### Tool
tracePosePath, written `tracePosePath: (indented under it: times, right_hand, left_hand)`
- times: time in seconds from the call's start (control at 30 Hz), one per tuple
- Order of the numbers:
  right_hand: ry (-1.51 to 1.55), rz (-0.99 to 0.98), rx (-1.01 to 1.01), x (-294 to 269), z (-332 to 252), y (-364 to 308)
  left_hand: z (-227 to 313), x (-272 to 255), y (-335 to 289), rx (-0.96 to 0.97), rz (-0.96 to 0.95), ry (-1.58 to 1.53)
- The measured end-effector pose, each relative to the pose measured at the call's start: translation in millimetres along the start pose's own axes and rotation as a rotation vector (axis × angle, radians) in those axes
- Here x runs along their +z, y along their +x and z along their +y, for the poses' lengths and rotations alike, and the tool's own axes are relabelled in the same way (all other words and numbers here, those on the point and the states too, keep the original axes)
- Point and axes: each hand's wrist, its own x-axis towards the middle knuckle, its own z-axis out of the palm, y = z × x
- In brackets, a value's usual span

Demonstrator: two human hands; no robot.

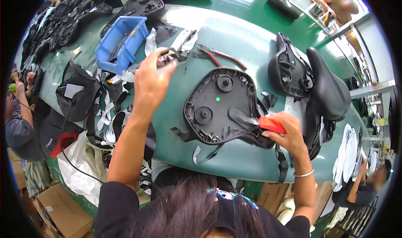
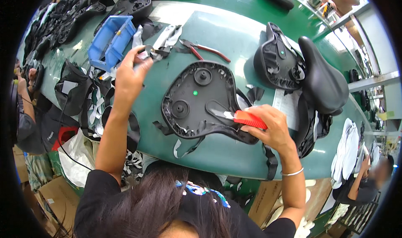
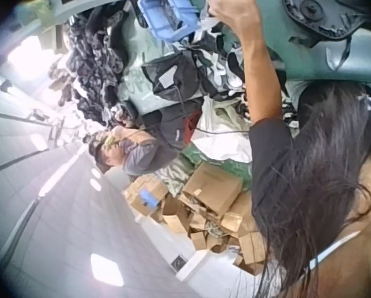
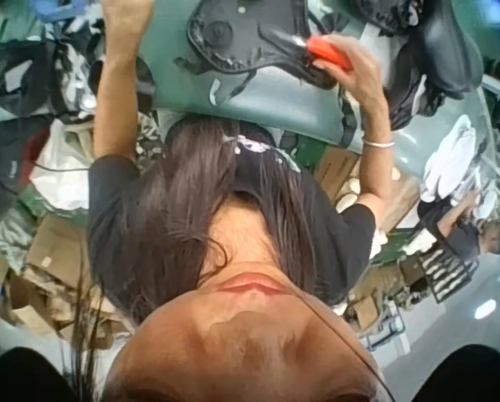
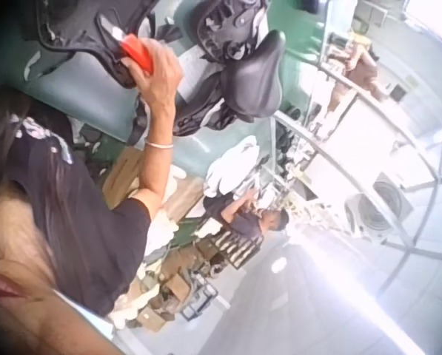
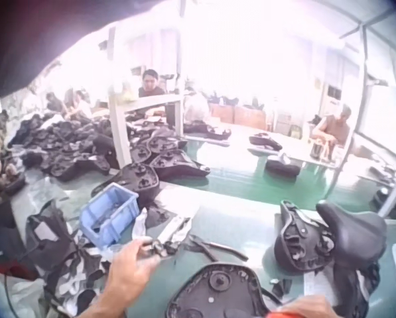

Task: The person uses a red utility knife to trim excess black material from the underside of bicycle seats. They repeatedly cut along the edges, peel away strips of material, and flip the seats to access different sides, working on multiple units at a green assembly table.

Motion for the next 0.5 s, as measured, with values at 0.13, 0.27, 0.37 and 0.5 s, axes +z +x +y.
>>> tracePosePath:
  times: [0.13,0.27,0.37,0.5]
  right_hand:
    - [0.302,-0.071,0.319,24,5,15]
    - [0.363,-0.004,0.322,16,-2,22]
    - [0.341,0.248,0.085,-11,10,42]
    - [0.488,0.804,0.452,-66,42,88]
  left_hand:
    - [21,5,-8,-0.165,-0.328,0.065]
    - [12,26,6,-0.490,-0.914,-0.168]
    - [13,39,29,-0.738,-0.824,-0.696]
    - [12,76,71,-0.736,-0.218,-1.209]
